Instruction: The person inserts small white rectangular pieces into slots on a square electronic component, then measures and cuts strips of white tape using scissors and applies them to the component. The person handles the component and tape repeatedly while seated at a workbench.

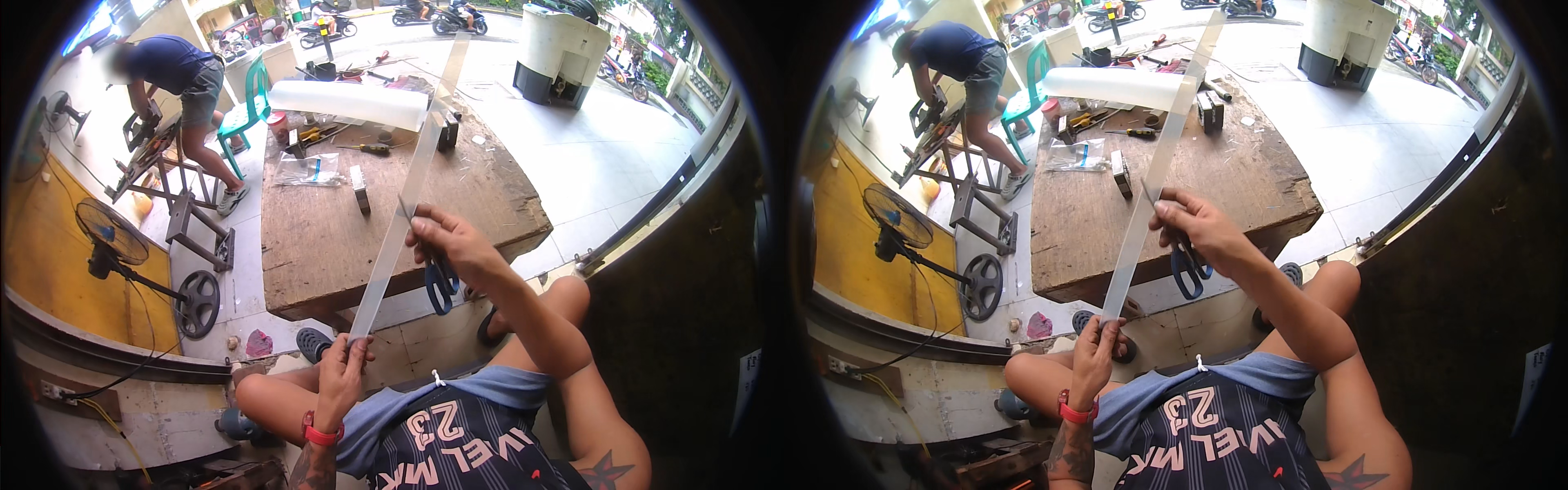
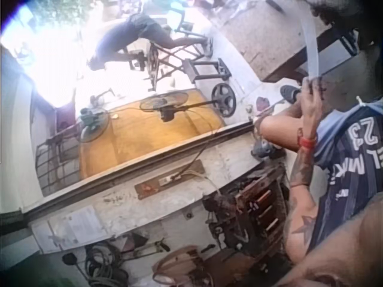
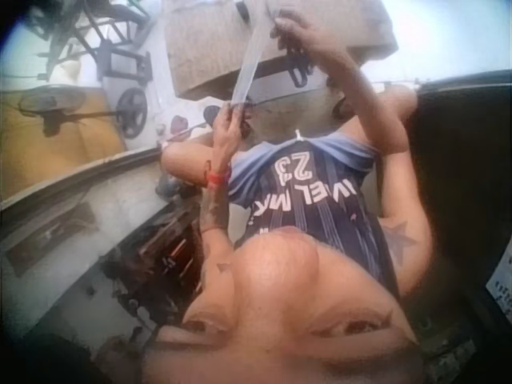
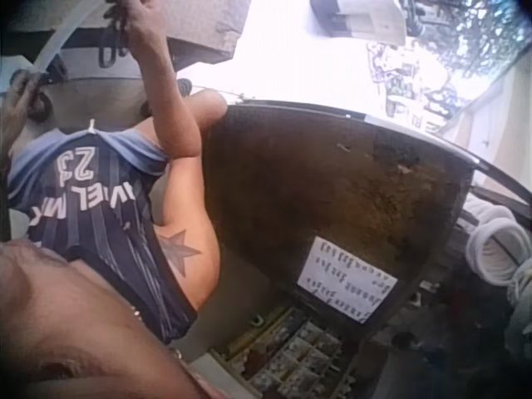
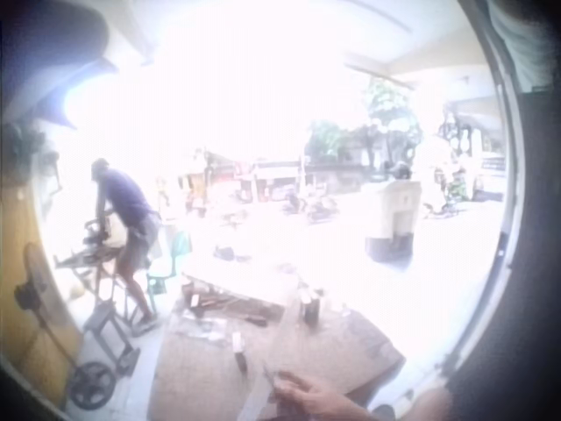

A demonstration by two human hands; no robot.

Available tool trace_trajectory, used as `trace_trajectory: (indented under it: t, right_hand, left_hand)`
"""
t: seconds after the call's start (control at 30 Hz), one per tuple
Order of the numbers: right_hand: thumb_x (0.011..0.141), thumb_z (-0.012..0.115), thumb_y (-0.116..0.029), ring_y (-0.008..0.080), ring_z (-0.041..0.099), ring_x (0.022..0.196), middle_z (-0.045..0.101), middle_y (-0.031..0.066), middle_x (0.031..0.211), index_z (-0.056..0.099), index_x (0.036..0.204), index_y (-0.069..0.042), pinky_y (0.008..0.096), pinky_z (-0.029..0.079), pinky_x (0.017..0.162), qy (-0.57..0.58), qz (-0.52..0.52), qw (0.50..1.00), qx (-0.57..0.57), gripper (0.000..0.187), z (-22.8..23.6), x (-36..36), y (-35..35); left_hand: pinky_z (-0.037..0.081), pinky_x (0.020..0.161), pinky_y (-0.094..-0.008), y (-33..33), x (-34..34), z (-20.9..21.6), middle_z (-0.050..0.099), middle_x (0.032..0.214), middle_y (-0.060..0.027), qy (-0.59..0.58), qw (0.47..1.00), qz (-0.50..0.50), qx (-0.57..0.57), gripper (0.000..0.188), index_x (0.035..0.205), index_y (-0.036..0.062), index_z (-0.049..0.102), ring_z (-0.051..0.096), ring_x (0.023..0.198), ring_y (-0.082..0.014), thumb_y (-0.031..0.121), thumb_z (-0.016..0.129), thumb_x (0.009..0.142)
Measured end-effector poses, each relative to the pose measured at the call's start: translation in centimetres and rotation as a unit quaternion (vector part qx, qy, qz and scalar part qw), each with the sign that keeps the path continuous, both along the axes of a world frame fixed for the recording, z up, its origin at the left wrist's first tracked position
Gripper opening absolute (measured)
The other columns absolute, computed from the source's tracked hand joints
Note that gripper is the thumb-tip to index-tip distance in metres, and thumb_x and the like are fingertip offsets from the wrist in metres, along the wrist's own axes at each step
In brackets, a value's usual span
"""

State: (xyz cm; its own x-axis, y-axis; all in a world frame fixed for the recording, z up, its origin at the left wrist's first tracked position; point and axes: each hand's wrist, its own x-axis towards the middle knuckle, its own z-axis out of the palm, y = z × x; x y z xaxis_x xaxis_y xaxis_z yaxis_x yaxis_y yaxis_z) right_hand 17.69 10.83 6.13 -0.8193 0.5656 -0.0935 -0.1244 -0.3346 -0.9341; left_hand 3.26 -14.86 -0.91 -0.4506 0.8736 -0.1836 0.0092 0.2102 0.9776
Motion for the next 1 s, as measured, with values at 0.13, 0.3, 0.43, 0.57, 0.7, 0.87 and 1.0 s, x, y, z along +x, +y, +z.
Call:
trace_trajectory:
  t: [0.13,0.3,0.43,0.57,0.7,0.87,1.0]
  right_hand:
    - [0.108,0.062,-0.029,0.0087,0.064,0.09,0.07,0.0044,0.104,0.046,0.154,-0.002,0.0252,0.055,0.079,-0.079,0.137,0.987,-0.029,0.055,-3.9,0.3,-6.0]
    - [0.109,0.061,-0.026,0.0081,0.063,0.091,0.068,0.0015,0.105,0.052,0.149,-0.002,0.0243,0.054,0.08,-0.052,0.129,0.975,-0.174,0.047,-9.4,0.1,-9.1]
    - [0.109,0.061,-0.024,0.0078,0.063,0.091,0.068,0.0006,0.103,0.056,0.145,-0.003,0.024,0.054,0.08,-0.034,0.141,0.969,-0.198,0.043,-9.9,-0.6,-9.3]
    - [0.107,0.063,-0.021,0.0082,0.064,0.09,0.068,0.0007,0.102,0.058,0.142,-0.004,0.0243,0.055,0.079,-0.022,0.124,0.974,-0.188,0.039,-8.7,-2.1,-7.8]
    - [0.105,0.065,-0.018,0.0098,0.065,0.084,0.07,0.0014,0.098,0.063,0.137,-0.007,0.0234,0.055,0.076,-0.025,0.07,0.972,-0.222,0.033,-7.0,-3.8,-3.7]
    - [0.104,0.067,-0.019,0.011,0.063,0.078,0.068,0.003,0.096,0.06,0.139,-0.006,0.0228,0.054,0.071,-0.021,0.031,0.984,-0.174,0.039,-4.8,-5.1,1.0]
    - [0.105,0.064,-0.017,0.0116,0.061,0.076,0.066,0.0038,0.096,0.062,0.136,-0.005,0.0231,0.054,0.069,0.01,-0.015,0.998,-0.055,0.033,-3.6,-4.4,6.9]
  left_hand:
    - [0.043,0.062,-0.0194,2.6,1.0,-0.9,0.058,0.075,0.0029,0.002,0.995,0.081,0.064,0.027,0.099,0.0053,0.062,0.053,0.069,-0.0036,0.031,0.064,0.107]
    - [0.041,0.061,-0.0202,3.3,1.0,-2.5,0.062,0.08,0.003,0.019,0.992,0.051,0.112,0.022,0.098,0.0056,0.062,0.051,0.07,-0.0023,0.025,0.062,0.109]
    - [0.039,0.061,-0.0207,0.7,0.1,-3.1,0.062,0.081,0.0034,0.005,0.998,0.043,0.044,0.018,0.099,0.0061,0.061,0.049,0.07,-0.002,0.019,0.058,0.11]
    - [0.041,0.067,-0.0231,-5.0,0.0,-2.5,0.062,0.085,0.0016,0.044,0.995,0.07,0.063,0.014,0.101,0.0047,0.062,0.051,0.075,-0.0046,0.015,0.057,0.109]
    - [0.042,0.071,-0.0248,-12.7,-1.1,-0.5,0.062,0.087,-0.0004,0.039,0.99,0.132,0.004,0.018,0.093,0.0026,0.062,0.054,0.079,-0.0075,0.015,0.06,0.107]
    - [0.036,0.07,-0.025,-18.2,-5.3,2.5,0.054,0.08,0.0023,0.091,0.988,0.123,-0.007,0.021,0.087,0.0035,0.06,0.047,0.076,-0.0077,0.017,0.063,0.103]
    - [0.035,0.07,-0.0257,-20.8,-9.3,3.0,0.052,0.081,0.0036,0.094,0.987,0.13,0.005,0.024,0.087,0.0048,0.059,0.047,0.077,-0.008,0.021,0.064,0.105]
